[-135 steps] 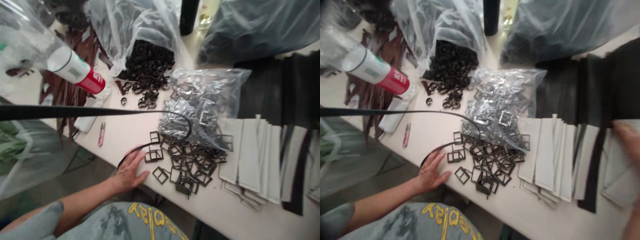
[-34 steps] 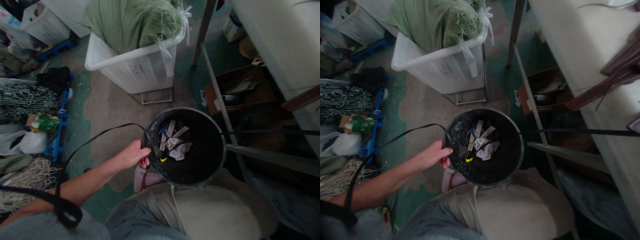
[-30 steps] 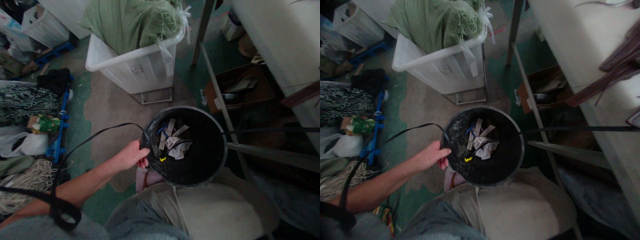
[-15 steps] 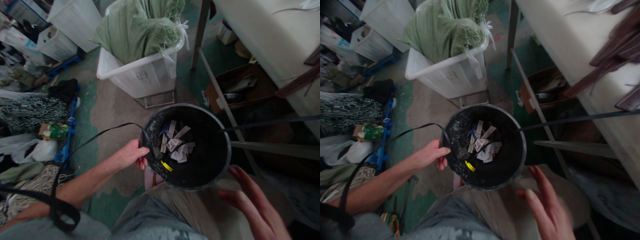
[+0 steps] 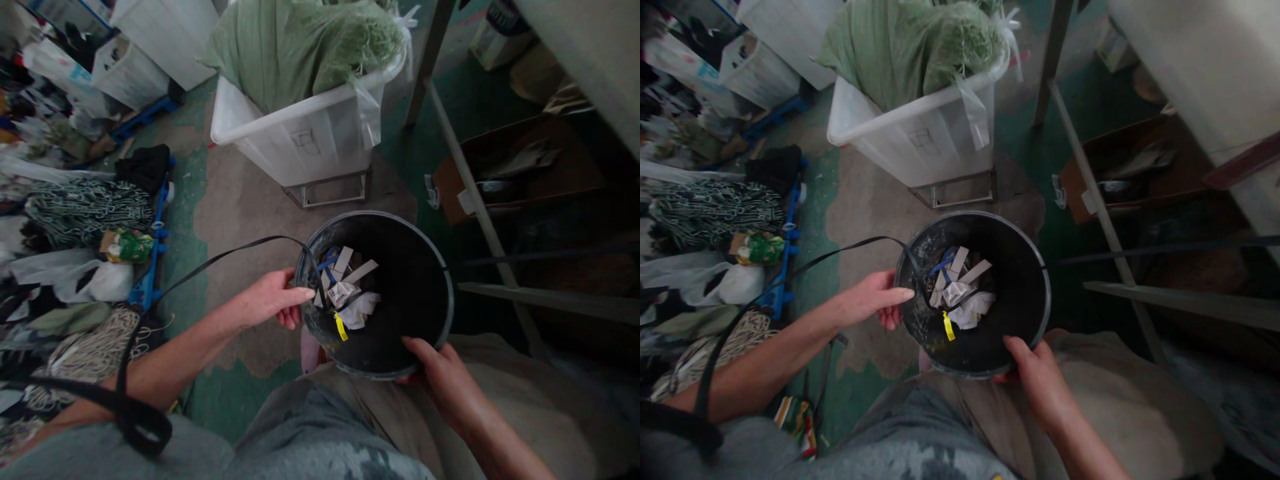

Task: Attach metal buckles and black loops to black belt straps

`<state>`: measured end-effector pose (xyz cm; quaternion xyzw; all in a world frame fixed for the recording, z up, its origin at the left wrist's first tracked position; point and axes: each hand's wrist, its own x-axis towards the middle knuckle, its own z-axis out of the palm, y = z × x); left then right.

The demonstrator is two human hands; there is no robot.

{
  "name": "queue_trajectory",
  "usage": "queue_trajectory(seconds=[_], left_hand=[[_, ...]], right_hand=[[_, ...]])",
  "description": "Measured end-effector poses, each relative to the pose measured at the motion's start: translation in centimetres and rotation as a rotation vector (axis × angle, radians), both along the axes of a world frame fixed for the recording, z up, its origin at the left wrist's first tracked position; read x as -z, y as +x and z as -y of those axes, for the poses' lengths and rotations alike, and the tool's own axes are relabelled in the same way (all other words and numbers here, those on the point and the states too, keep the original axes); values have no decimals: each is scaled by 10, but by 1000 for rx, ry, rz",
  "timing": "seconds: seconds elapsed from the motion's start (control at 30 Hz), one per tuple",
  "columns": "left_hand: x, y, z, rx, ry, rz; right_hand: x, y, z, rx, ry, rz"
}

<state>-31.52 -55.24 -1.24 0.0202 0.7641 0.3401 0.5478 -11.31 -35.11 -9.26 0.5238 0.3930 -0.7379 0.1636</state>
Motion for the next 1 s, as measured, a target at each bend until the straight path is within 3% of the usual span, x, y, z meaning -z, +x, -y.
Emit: queue_trajectory(seconds=[0.23,0.6,0.7,0.9,1.0], left_hand=[[-2,0,6,27,-27,14],[7,-1,14,86,-56,34],[5,-5,16,166,-121,-40],[0,-16,19,458,-336,-409],[-3,-18,16,550,-359,-538]], right_hand=[[-1,-2,10,41,-96,67],[8,3,15,4,-51,51],[9,2,16,-16,-58,69],[9,-2,17,-63,-62,71],[15,1,18,-85,-40,48]])
